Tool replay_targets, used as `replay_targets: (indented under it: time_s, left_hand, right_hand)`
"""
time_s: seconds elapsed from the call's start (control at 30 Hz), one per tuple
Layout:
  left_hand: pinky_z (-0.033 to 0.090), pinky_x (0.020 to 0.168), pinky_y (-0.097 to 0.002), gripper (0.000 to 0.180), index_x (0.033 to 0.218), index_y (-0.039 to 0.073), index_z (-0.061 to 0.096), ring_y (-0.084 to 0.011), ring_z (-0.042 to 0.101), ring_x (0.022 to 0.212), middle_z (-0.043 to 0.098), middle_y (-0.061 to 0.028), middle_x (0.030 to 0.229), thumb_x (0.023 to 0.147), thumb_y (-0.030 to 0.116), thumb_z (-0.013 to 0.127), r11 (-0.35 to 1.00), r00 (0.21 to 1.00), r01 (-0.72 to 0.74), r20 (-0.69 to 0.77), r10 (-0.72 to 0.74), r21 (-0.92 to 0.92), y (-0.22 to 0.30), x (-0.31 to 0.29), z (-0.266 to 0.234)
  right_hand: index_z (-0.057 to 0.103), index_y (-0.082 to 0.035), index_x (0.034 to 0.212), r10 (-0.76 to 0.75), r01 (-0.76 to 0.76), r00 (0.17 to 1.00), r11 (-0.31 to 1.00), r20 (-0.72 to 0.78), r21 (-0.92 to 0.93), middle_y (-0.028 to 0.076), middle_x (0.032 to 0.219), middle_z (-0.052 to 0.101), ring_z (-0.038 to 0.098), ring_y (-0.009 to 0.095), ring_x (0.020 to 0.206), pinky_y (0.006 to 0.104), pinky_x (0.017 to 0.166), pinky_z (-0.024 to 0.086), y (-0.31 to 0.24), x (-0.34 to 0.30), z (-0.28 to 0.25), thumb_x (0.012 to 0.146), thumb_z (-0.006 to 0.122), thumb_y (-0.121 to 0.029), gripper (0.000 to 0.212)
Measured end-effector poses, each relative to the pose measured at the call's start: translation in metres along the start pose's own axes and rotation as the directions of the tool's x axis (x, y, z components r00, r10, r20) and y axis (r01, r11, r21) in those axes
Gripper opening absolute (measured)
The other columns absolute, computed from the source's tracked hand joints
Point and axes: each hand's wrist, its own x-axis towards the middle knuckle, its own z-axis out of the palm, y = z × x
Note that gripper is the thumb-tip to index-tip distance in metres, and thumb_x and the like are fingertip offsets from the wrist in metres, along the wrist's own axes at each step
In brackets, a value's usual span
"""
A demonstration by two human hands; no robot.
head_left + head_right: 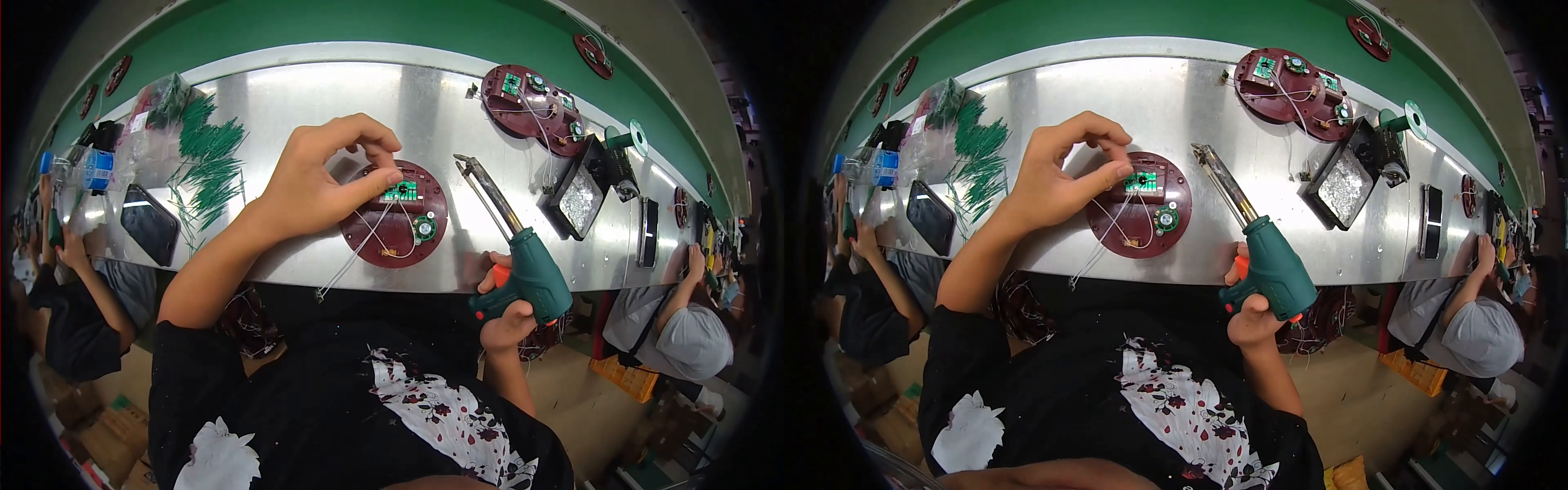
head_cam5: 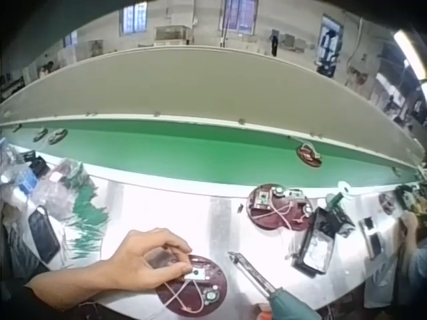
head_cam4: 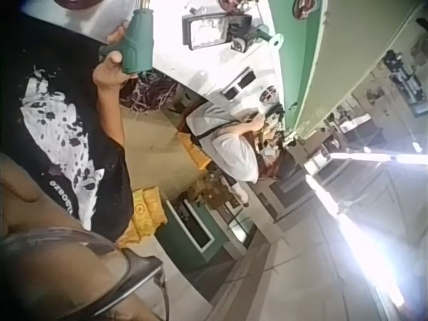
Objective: Soldering electronic components onto circular circuit boards using a handheld soldering iron.
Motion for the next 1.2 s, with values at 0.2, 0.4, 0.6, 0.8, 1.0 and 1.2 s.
replay_targets:
  time_s: [0.2, 0.4, 0.6, 0.8, 1.0, 1.2]
  left_hand:
    - [0.054, 0.079, -0.0288, 0.021, 0.108, 0.002, 0.073, -0.0141, 0.071, 0.084, 0.075, -0.0070, 0.092, 0.090, 0.011, 0.078, 0.971, 0.985, 0.172, 0.060, -0.164, -0.164, -0.001, -0.001, 0.006]
    - [0.054, 0.080, -0.0252, 0.024, 0.114, 0.000, 0.073, -0.0114, 0.069, 0.087, 0.075, -0.0073, 0.100, 0.092, 0.009, 0.077, 0.929, 0.974, 0.227, 0.076, -0.214, -0.294, -0.007, -0.003, 0.014]
    - [0.053, 0.084, -0.0262, 0.026, 0.115, 0.000, 0.073, -0.0113, 0.066, 0.091, 0.074, -0.0062, 0.097, 0.090, 0.005, 0.077, 0.947, 0.974, 0.217, 0.111, -0.195, -0.237, 0.003, -0.003, 0.005]
    - [0.053, 0.087, -0.0270, 0.028, 0.116, -0.001, 0.071, -0.0119, 0.066, 0.092, 0.074, -0.0065, 0.096, 0.089, 0.003, 0.076, 0.953, 0.970, 0.225, 0.137, -0.200, -0.202, 0.008, -0.003, 0.007]
    - [0.053, 0.085, -0.0254, 0.026, 0.115, -0.001, 0.069, -0.0124, 0.068, 0.092, 0.074, -0.0068, 0.095, 0.090, 0.003, 0.076, 0.949, 0.969, 0.246, 0.059, -0.239, -0.195, 0.012, -0.004, 0.018]
    - [0.053, 0.084, -0.0256, 0.021, 0.111, 0.000, 0.070, -0.0131, 0.067, 0.092, 0.072, -0.0072, 0.097, 0.091, 0.003, 0.074, 0.940, 0.964, 0.262, 0.009, -0.267, -0.218, 0.008, -0.008, 0.026]
  right_hand:
    - [0.062, 0.012, 0.118, 0.006, -0.005, 1.000, 0.999, -0.011, 0.034, 0.009, 0.081, 0.061, 0.057, 0.014, 0.067, 0.0274, 0.063, 0.045, -0.001, 0.001, 0.000, 0.093, 0.042, -0.084, 0.101]
    - [0.061, 0.012, 0.119, -0.003, 0.003, 1.000, 0.999, -0.013, 0.047, 0.010, 0.083, 0.062, 0.058, 0.015, 0.068, 0.0275, 0.063, 0.045, 0.001, 0.000, 0.000, 0.094, 0.042, -0.083, 0.100]
    - [0.058, 0.011, 0.121, 0.017, -0.016, 1.000, 0.994, -0.007, 0.111, 0.011, 0.082, 0.062, 0.059, 0.015, 0.067, 0.0291, 0.066, 0.049, -0.009, 0.005, 0.000, 0.098, 0.041, -0.078, 0.093]
    - [0.056, 0.010, 0.122, 0.024, -0.027, 0.999, 0.992, 0.027, 0.120, 0.012, 0.081, 0.062, 0.059, 0.016, 0.067, 0.0342, 0.080, 0.054, -0.014, 0.014, -0.001, 0.102, 0.042, -0.071, 0.085]
    - [0.055, 0.010, 0.123, 0.015, -0.025, 0.999, 0.979, 0.051, 0.205, 0.012, 0.080, 0.061, 0.059, 0.017, 0.067, 0.0395, 0.091, 0.055, -0.019, 0.021, 0.013, 0.101, 0.043, -0.073, 0.086]
    - [0.053, 0.008, 0.123, 0.014, -0.042, 0.996, 0.951, 0.093, 0.308, 0.011, 0.079, 0.059, 0.060, 0.019, 0.070, 0.0524, 0.108, 0.051, -0.018, 0.024, 0.034, 0.098, 0.041, -0.076, 0.088]
